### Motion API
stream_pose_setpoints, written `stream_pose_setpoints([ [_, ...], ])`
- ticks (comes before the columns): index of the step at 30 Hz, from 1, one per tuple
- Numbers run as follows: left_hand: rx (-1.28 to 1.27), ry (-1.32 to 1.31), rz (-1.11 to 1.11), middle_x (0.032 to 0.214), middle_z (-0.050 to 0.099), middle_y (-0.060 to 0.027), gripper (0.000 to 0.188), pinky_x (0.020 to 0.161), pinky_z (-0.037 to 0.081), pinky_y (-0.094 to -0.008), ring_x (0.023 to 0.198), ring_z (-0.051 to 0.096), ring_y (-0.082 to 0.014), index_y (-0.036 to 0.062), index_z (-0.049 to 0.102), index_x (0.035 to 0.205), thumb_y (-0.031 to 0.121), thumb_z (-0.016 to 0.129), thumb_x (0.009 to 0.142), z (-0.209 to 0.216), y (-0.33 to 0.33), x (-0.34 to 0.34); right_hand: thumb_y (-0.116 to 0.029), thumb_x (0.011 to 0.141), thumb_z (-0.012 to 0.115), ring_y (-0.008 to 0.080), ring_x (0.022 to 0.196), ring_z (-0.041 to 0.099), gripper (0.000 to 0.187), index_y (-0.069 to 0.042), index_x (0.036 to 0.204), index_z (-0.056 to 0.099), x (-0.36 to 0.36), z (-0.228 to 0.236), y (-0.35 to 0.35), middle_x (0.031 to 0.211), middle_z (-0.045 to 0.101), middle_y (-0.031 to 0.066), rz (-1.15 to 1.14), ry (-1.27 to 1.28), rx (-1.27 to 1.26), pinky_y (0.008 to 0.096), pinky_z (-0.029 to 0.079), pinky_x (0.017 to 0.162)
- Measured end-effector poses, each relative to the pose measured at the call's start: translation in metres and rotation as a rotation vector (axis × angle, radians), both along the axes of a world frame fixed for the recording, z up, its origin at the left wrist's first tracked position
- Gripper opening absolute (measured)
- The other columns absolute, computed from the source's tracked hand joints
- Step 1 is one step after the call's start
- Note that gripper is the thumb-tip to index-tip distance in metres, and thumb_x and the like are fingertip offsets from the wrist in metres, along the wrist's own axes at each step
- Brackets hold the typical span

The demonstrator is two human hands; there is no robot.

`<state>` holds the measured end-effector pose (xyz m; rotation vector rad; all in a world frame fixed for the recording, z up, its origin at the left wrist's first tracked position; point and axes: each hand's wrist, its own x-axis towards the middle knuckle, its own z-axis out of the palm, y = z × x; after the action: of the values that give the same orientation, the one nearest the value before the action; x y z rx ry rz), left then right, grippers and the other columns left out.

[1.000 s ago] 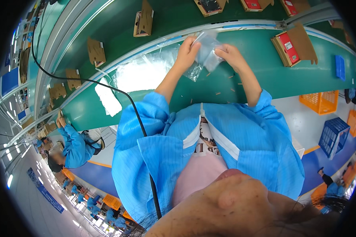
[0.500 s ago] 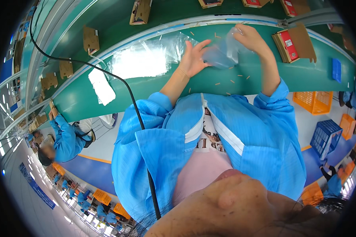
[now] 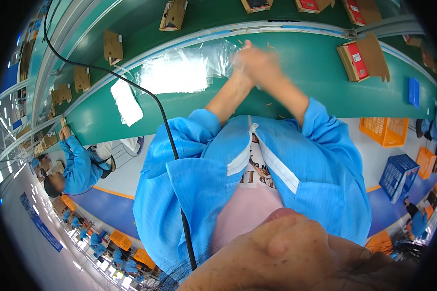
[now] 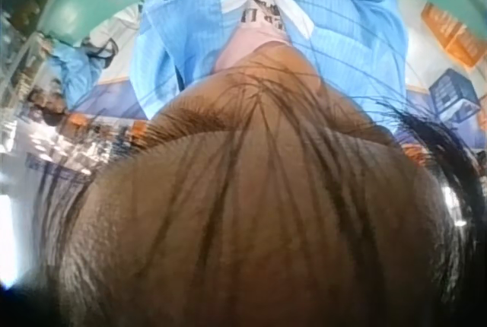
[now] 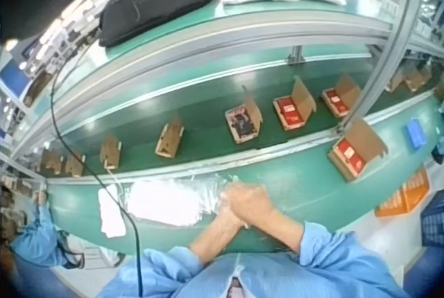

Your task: The person is packaging smartphones into plastic bags and then into cardboard boxes on an electronics assembly line.

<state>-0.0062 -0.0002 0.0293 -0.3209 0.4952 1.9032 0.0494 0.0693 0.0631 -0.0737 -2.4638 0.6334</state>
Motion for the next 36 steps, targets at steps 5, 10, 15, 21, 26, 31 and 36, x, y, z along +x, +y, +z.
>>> stream_pose_setpoints([
  [5,0.322,0.490,-0.095,0.064,0.053,-0.0036,0.046,0.054,0.044,-0.0344,0.062,0.052,-0.0168,0.0128,0.049,0.066,0.050,0.048,0.092,-0.077,-0.020,-0.017,-0.017,0.076,0.057,0.0251,0.073,0.063,0.018,-0.020,0.091,0.065,-0.016,0.003,-0.030,0.079,0.063,0.0071,-0.033,0.041,0.156,0.0405,0.048,0.056],
  [10,-0.182,0.087,-0.084,0.074,0.059,-0.0038,0.046,0.060,0.048,-0.0349,0.067,0.055,-0.0169,0.0082,0.058,0.077,0.049,0.045,0.094,0.026,-0.014,-0.015,-0.030,0.085,0.058,0.0288,0.073,0.063,0.023,-0.008,0.081,0.063,-0.009,-0.006,0.005,0.078,0.064,0.0144,-0.291,-0.185,-0.362,0.0394,0.050,0.068],
  [15,-1.090,1.107,-0.291,0.073,0.066,-0.0126,0.060,0.064,0.047,-0.0390,0.069,0.062,-0.0240,-0.0003,0.064,0.071,0.051,0.044,0.093,-0.014,-0.029,-0.084,-0.041,0.092,0.051,0.0400,0.069,0.060,0.042,-0.002,0.077,0.057,0.004,-0.075,0.041,0.072,0.061,0.0212,-0.341,-0.353,-0.605,0.0454,0.046,0.060],
  [21,-1.734,2.233,-0.239,0.119,0.054,-0.0222,0.052,0.090,0.039,-0.0511,0.107,0.050,-0.0395,0.0048,0.058,0.112,0.049,0.049,0.087,-0.026,-0.043,-0.129,-0.041,0.084,0.062,0.0434,0.103,0.054,0.054,-0.001,0.117,0.048,0.001,-0.073,0.060,0.119,0.048,0.0232,-0.469,-0.480,-0.515,0.0490,0.046,0.081],
  [26,-1.286,2.395,0.248,0.106,0.053,-0.0172,0.031,0.085,0.036,-0.0485,0.098,0.048,-0.0349,0.0028,0.056,0.106,0.022,0.060,0.082,0.020,-0.060,-0.072,-0.042,0.075,0.073,0.0399,0.115,0.045,0.078,0.008,0.125,0.042,-0.030,-0.079,0.192,0.123,0.048,0.0266,-0.755,-0.160,-0.464,0.0432,0.038,0.097],
  [31,-0.961,2.133,-0.019,0.093,0.053,-0.0141,0.023,0.070,0.040,-0.0433,0.083,0.050,-0.0317,0.0039,0.056,0.094,0.019,0.064,0.079,-0.048,-0.045,-0.013,-0.059,0.082,0.054,0.0423,0.107,0.052,0.072,0.001,0.123,0.052,-0.067,-0.125,0.301,0.113,0.058,0.0273,-0.812,-0.307,-0.316,0.0441,0.041,0.094],
  [36,-1.216,2.301,-0.212,0.086,0.050,-0.0101,0.021,0.067,0.040,-0.0410,0.082,0.050,-0.0295,0.0074,0.052,0.083,0.021,0.065,0.075,-0.075,-0.065,-0.009,-0.034,0.091,0.051,0.0398,0.102,0.058,0.037,-0.020,0.124,0.057,-0.055,-0.072,0.221,0.119,0.057,0.0202,-0.518,-0.148,-0.171,0.0438,0.048,0.084],
])
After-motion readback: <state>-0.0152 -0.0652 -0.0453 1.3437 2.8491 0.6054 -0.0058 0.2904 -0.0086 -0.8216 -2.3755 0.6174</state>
